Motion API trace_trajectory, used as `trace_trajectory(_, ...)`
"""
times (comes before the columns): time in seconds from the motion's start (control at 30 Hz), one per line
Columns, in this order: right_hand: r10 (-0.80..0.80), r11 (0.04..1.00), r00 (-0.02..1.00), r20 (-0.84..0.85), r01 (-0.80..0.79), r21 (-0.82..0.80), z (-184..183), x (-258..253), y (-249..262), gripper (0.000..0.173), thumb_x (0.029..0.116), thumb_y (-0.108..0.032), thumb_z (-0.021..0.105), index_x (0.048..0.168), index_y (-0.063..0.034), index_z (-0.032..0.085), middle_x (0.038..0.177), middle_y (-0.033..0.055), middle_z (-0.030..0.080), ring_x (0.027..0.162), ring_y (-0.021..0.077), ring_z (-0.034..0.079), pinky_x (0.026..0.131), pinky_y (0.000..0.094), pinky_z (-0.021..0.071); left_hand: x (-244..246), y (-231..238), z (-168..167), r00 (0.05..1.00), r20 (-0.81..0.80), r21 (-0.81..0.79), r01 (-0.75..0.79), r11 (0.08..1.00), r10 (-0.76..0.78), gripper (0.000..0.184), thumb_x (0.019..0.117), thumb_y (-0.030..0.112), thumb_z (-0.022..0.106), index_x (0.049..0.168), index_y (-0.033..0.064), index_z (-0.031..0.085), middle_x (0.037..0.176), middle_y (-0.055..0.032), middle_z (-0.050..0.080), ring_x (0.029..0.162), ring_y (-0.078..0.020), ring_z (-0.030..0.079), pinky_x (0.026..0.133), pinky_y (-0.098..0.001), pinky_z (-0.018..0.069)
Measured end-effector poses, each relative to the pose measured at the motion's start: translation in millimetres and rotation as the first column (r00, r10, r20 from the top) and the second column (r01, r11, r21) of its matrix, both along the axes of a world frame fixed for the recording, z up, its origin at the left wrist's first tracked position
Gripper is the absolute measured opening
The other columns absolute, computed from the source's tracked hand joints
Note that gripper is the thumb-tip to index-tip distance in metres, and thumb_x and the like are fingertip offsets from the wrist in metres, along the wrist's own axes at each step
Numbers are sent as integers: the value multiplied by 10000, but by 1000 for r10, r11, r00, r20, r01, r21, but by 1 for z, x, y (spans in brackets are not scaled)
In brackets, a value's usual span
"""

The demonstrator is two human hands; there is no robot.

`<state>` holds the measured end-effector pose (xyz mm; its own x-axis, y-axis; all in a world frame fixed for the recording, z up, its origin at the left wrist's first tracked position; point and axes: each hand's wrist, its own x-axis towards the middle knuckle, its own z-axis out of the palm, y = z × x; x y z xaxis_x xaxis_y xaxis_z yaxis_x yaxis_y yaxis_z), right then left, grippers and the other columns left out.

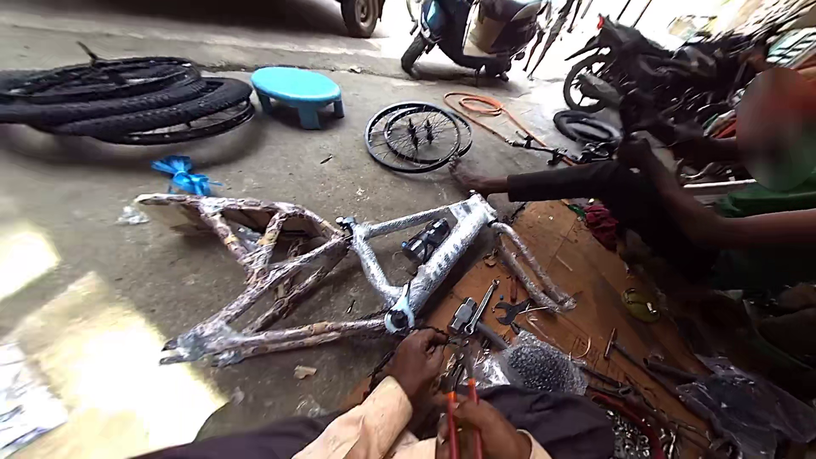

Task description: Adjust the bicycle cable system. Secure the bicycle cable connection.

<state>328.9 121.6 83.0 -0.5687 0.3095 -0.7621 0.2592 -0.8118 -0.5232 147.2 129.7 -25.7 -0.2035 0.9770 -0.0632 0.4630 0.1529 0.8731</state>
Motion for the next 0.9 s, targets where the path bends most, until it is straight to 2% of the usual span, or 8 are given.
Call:
trace_trajectory(0.1,-24,998,997,-75,20,-54,-5,4,6,463,1027,-253,356,1412,-24,471,890,114,680,668,180,687,557,297,583,0,1,-2,1000,14,-96,-23,995,24,261,972,312,592,1107,164,759,1076,21,738,1061,-111,672,996,-373,532)
trace_trajectory(0.23,-39,993,996,-83,29,-113,-5,10,14,502,999,-285,417,1428,-34,482,1095,206,712,830,274,736,660,368,616,2,3,1,998,53,-77,-32,997,36,227,973,287,611,1106,169,751,1070,28,728,1054,-106,664,984,-375,537)
trace_trajectory(0.33,-12,991,986,-167,-11,-136,-4,17,19,571,955,-287,510,1464,-36,444,1210,247,676,918,335,736,714,424,630,3,7,3,998,47,-81,-30,996,34,233,970,277,612,1120,164,751,1079,18,729,1068,-115,661,994,-378,530)
trace_trajectory(0.43,15,989,977,-214,-46,-141,3,18,21,576,962,-291,535,1469,-49,406,1309,249,637,994,359,727,779,450,627,4,8,3,999,32,-86,-33,996,36,230,971,292,612,1113,178,752,1076,33,727,1064,-101,660,992,-365,533)
trace_trajectory(0.63,-18,985,984,-177,-13,-174,1,11,21,519,974,-247,460,1451,-51,407,1299,252,641,1001,365,724,787,455,622,5,7,-2,999,33,-31,-35,999,36,217,964,267,610,1078,159,761,1040,24,728,1032,-106,666,967,-359,541)
trace_trajectory(0.9,34,981,983,-180,-68,-184,4,17,31,535,980,-269,462,1464,-43,436,1209,235,679,943,333,737,752,429,630,1,7,-6,998,67,-18,-10,1000,11,216,977,278,609,1072,155,759,1029,22,728,1021,-102,667,966,-357,538)
